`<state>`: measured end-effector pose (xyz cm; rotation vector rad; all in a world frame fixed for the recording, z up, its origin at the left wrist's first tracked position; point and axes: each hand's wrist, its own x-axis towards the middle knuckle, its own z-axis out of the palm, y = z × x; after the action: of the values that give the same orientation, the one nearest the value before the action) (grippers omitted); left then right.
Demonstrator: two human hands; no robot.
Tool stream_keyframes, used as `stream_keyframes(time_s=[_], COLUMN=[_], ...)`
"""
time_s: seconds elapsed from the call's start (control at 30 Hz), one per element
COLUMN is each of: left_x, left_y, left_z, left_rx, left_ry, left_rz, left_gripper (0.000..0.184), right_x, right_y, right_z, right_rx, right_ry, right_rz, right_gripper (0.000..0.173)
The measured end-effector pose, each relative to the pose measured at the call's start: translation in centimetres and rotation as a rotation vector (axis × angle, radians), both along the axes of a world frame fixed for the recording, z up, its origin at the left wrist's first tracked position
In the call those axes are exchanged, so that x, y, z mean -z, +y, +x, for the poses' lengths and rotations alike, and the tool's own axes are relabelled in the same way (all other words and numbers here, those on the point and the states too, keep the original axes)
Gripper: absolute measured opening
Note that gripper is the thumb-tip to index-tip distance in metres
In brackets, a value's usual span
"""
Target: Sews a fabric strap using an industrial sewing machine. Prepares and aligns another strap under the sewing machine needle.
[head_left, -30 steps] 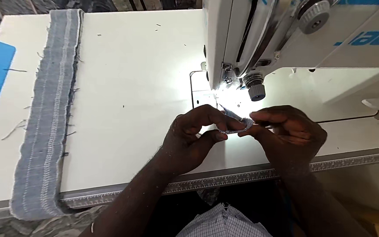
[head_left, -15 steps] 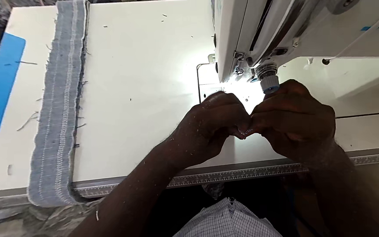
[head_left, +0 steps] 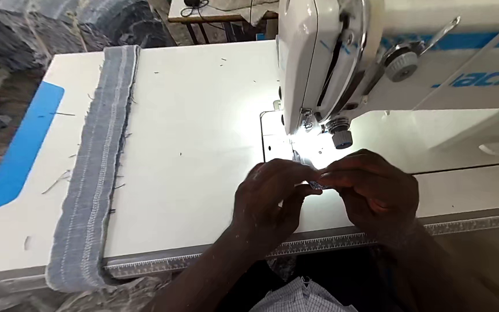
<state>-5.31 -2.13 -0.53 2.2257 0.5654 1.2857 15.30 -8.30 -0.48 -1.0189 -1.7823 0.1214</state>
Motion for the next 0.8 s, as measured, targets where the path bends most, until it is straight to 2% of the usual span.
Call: stream_keyframes(time_s=[0.1,0.2,0.27,0.33,0.4,0.47,0.53,0.63,0.8], left_x=[-0.8,-1.1,0.4,2.4,3.3,3.4,3.5,3.5,3.7], left_y=[-1.0,-2.6,-3.5,-3.8,-3.9,-3.8,-3.6,-3.5,-3.2], left_z=[-1.1,-1.6,-1.5,-1.2,-1.0,-1.2,-1.2,-1.1,-1.2], left_rx=[-0.140,-0.160,-0.122,-0.099,-0.092,-0.077,-0.044,-0.027,0.030], left_ry=[0.150,0.374,0.477,0.500,0.488,0.481,0.502,0.496,0.442], left_rz=[0.214,0.151,0.124,0.160,0.212,0.209,0.167,0.174,0.201], left_gripper=[0.009,0.013,0.015,0.015,0.015,0.015,0.016,0.016,0.020], right_x=[-1.4,-3.2,-3.0,-1.8,-0.7,-0.5,-0.9,-1.2,-1.4], right_y=[-0.5,-1.4,-0.8,1.0,2.8,3.4,3.2,2.8,3.0], right_z=[0.1,0.9,0.7,-1.5,-3.6,-4.4,-4.4,-4.6,-3.6], right_rx=[0.027,-0.012,0.060,0.266,0.431,0.507,0.528,0.515,0.494], right_ry=[-0.154,-0.256,-0.168,-0.045,-0.125,-0.200,-0.238,-0.256,-0.056], right_rz=[-0.013,-0.352,-0.523,-0.561,-0.642,-0.702,-0.726,-0.786,-0.804], right_gripper=[0.014,0.013,0.011,0.008,0.020,0.029,0.035,0.031,0.032])
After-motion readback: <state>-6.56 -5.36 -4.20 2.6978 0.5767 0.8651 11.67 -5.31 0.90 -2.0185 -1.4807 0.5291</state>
